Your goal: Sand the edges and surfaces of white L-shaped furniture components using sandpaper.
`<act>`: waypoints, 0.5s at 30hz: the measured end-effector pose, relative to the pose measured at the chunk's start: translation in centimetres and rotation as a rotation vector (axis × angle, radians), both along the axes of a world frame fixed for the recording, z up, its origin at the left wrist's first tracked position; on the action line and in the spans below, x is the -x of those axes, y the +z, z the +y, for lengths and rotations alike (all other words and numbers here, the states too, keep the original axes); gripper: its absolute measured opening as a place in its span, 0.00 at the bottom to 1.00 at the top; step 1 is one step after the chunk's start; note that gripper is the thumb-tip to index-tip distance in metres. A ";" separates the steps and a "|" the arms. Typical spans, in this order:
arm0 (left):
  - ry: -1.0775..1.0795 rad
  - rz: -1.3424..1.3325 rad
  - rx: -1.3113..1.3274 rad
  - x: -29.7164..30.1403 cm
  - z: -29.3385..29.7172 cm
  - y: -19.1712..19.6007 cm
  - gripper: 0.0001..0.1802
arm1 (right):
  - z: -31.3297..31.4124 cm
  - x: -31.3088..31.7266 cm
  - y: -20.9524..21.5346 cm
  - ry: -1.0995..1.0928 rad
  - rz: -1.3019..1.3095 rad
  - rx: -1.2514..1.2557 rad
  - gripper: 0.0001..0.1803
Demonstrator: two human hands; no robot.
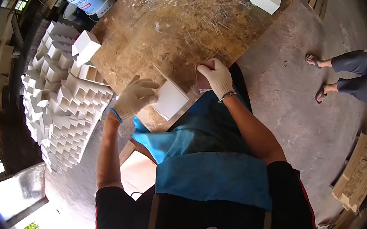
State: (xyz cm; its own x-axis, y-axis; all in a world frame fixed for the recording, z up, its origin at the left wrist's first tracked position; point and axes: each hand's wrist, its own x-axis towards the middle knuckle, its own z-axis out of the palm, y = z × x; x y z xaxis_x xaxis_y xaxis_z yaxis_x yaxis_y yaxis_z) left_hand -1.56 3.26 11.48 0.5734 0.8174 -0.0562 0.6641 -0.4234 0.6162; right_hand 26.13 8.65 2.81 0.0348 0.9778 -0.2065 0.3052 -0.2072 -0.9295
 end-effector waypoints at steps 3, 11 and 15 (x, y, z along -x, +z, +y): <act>-0.029 0.208 -0.276 0.5 1.0 -0.7 0.07 | 0.0 -0.9 0.6 -0.056 0.365 0.093 0.14; 0.782 -0.386 -0.102 -3.1 -1.5 -4.2 0.14 | -2.6 -0.7 2.9 0.024 0.644 0.295 0.12; 0.932 -0.391 -0.139 -6.0 -1.7 -5.4 0.12 | -3.6 0.1 3.9 0.202 0.541 0.309 0.10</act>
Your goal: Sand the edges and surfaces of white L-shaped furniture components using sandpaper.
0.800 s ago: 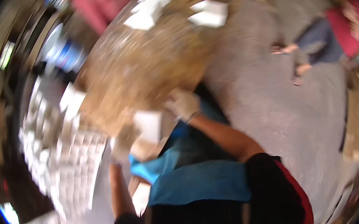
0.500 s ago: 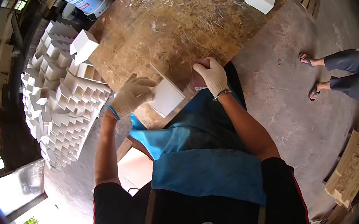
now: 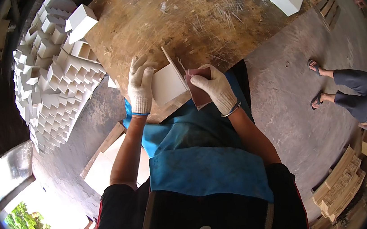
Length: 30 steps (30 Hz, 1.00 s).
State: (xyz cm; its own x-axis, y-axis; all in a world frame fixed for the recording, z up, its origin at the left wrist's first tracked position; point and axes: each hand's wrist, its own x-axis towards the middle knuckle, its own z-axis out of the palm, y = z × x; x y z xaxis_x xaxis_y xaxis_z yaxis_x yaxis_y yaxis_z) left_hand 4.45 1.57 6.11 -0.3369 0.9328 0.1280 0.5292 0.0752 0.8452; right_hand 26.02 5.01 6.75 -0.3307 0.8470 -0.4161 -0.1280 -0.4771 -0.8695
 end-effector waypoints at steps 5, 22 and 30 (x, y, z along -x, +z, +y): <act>0.047 0.049 -0.039 -0.6 0.0 0.0 0.10 | 1.0 1.8 0.3 0.250 -0.311 -0.181 0.08; 0.060 0.047 -0.045 -0.8 0.1 -0.6 0.08 | 3.1 4.6 0.9 0.130 -0.103 -0.120 0.09; 0.057 0.097 -0.054 -0.7 -0.1 0.2 0.08 | 1.8 3.4 -0.3 0.193 -0.216 -0.128 0.08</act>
State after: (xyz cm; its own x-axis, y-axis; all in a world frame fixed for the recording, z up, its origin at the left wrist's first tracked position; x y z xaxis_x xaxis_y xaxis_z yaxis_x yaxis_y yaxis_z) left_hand 5.12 1.50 6.33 -0.3730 0.9032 0.2123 0.6048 0.0631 0.7939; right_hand 22.66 6.79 6.42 -0.4059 0.8274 -0.3881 0.1484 -0.3594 -0.9213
